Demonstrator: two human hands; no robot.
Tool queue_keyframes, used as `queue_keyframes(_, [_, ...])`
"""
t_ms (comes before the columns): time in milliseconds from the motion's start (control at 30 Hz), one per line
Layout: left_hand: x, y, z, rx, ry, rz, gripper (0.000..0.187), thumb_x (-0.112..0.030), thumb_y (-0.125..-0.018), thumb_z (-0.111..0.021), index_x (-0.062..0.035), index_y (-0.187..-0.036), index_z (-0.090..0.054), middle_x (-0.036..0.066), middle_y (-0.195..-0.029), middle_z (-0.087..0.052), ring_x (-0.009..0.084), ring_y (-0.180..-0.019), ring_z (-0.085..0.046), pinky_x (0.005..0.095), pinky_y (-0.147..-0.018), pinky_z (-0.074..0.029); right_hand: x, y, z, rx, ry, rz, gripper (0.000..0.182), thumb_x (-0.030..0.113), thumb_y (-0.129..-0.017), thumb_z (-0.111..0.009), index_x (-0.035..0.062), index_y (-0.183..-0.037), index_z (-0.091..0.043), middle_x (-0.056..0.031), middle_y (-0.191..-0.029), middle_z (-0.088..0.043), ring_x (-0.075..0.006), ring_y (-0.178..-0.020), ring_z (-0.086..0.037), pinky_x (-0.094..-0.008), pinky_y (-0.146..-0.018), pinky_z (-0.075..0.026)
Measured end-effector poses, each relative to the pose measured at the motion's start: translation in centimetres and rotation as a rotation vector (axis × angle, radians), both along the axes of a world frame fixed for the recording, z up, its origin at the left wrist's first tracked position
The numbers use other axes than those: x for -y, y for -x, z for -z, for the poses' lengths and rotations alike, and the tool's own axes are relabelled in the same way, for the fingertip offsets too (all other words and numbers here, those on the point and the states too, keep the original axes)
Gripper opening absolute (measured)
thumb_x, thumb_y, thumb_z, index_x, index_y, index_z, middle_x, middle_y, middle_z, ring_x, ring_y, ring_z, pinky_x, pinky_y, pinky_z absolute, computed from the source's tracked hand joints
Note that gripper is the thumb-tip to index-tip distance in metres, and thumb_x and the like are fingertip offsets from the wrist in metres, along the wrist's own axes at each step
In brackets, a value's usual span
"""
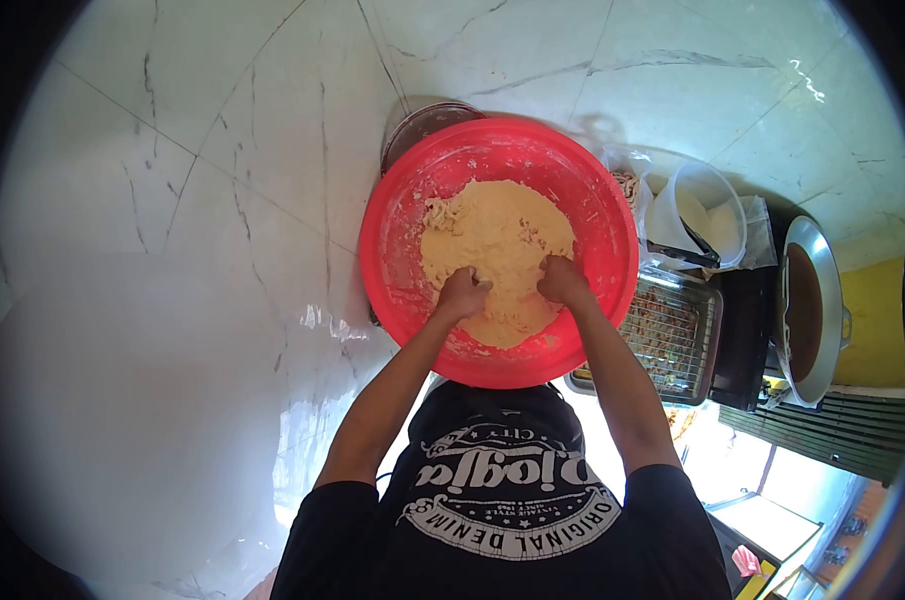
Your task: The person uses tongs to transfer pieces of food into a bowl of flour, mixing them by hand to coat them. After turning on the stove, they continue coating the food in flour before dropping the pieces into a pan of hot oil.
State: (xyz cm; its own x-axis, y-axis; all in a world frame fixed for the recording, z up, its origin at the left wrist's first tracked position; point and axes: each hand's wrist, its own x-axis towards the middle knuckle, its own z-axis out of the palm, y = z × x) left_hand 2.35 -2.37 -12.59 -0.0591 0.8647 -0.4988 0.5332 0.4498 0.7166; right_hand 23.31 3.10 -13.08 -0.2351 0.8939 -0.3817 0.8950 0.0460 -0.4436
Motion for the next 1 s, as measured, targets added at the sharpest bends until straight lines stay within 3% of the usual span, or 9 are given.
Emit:
queue_keyframes(100, [-0.2,-0.6,-2.2,0.291,0.004,-0.178,0.020,-0.017,-0.083,-0.058,-0.0012,-0.095,-0.056,0.006,-0.084,-0.062,0.0140,-0.076,-0.059,0.0284,-0.068,-0.045,0.3,0.3,-2.0,0.080,0.110,-0.019,0.042,0.016,-0.064,-0.074,0.0057,-0.102,-0.060,-0.0130,-0.099,-0.063,-0.0257,-0.091,-0.061,-0.0347,-0.078,-0.049])
queue_keyframes(200, [-0.4,-0.5,-2.9,0.501,0.045,-0.316,0.021,-0.014,-0.086,-0.054,-0.0025,-0.104,-0.053,0.005,-0.090,-0.062,0.0129,-0.080,-0.059,0.0276,-0.067,-0.044,0.8,0.3,0.1,0.049,0.144,-0.354,0.041,0.016,-0.063,-0.075,0.0045,-0.099,-0.060,-0.0116,-0.091,-0.065,-0.0255,-0.088,-0.062,-0.0348,-0.076,-0.049])
queue_keyframes(300, [-0.7,-0.1,-3.7,0.591,0.167,-0.447,0.025,-0.014,-0.085,-0.058,-0.0033,-0.107,-0.053,0.005,-0.092,-0.062,0.0120,-0.081,-0.059,0.0260,-0.065,-0.043,0.4,0.8,-0.9,0.006,0.176,-0.302,0.035,0.013,-0.066,-0.073,0.0016,-0.097,-0.062,-0.0133,-0.088,-0.066,-0.0258,-0.085,-0.064,-0.0352,-0.074,-0.050])
queue_keyframes(367, [-0.9,0.1,-3.0,0.614,0.140,-0.461,0.027,-0.014,-0.084,-0.061,-0.0032,-0.107,-0.054,0.005,-0.092,-0.062,0.0133,-0.080,-0.060,0.0270,-0.065,-0.045,-0.5,0.6,-3.9,-0.523,0.553,0.198,0.037,0.015,-0.067,-0.076,-0.0037,-0.094,-0.061,-0.0116,-0.081,-0.065,-0.0204,-0.073,-0.063,-0.0310,-0.065,-0.050])
queue_keyframes(433, [-1.1,0.0,-1.9,0.638,0.116,-0.469,0.029,-0.014,-0.082,-0.063,-0.0031,-0.108,-0.054,0.005,-0.092,-0.063,0.0146,-0.080,-0.061,0.0280,-0.066,-0.046,-1.2,0.3,-3.7,-0.544,0.492,0.140,0.038,0.016,-0.067,-0.077,-0.0055,-0.095,-0.061,-0.0109,-0.080,-0.064,-0.0180,-0.069,-0.062,-0.0291,-0.061,-0.049])
queue_keyframes(600, [-1.8,-0.4,-2.7,0.010,-0.245,-0.342,0.032,-0.019,-0.077,-0.069,-0.0003,-0.100,-0.059,0.011,-0.087,-0.067,0.0196,-0.080,-0.065,0.0307,-0.071,-0.048,-1.5,0.8,-4.6,-0.497,0.362,0.120,0.043,0.017,-0.068,-0.077,-0.0069,-0.099,-0.060,-0.0097,-0.080,-0.064,-0.0154,-0.063,-0.060,-0.0265,-0.056,-0.048])
queue_keyframes(700, [-1.7,-0.3,-3.8,-0.017,-0.256,-0.150,0.031,-0.020,-0.075,-0.070,0.0000,-0.098,-0.061,0.013,-0.088,-0.067,0.0225,-0.082,-0.066,0.0328,-0.073,-0.049,-1.5,1.2,-5.2,-0.731,0.435,0.324,0.027,0.017,-0.076,-0.072,-0.0005,-0.093,-0.062,-0.0032,-0.074,-0.062,-0.0074,-0.060,-0.054,-0.0226,-0.051,-0.042])
queue_keyframes(767, [-1.6,-0.1,-3.1,0.010,-0.295,-0.174,0.031,-0.019,-0.076,-0.070,-0.0001,-0.098,-0.062,0.013,-0.087,-0.068,0.0210,-0.080,-0.065,0.0314,-0.072,-0.049,-1.4,1.4,-4.0,-0.649,0.201,0.076,0.025,0.022,-0.077,-0.072,0.0027,-0.091,-0.063,-0.0009,-0.073,-0.061,-0.0063,-0.059,-0.053,-0.0219,-0.052,-0.042])
queue_keyframes(1000, [-3.2,0.9,-1.5,0.458,-0.343,-0.440,0.032,-0.011,-0.078,-0.068,0.0049,-0.105,-0.060,0.012,-0.090,-0.067,0.0164,-0.076,-0.063,0.0266,-0.069,-0.048,-1.6,1.6,-7.2,-0.798,0.331,0.351,0.025,0.029,-0.081,-0.068,0.0055,-0.087,-0.064,0.0011,-0.073,-0.060,-0.0049,-0.061,-0.052,-0.0208,-0.055,-0.042])
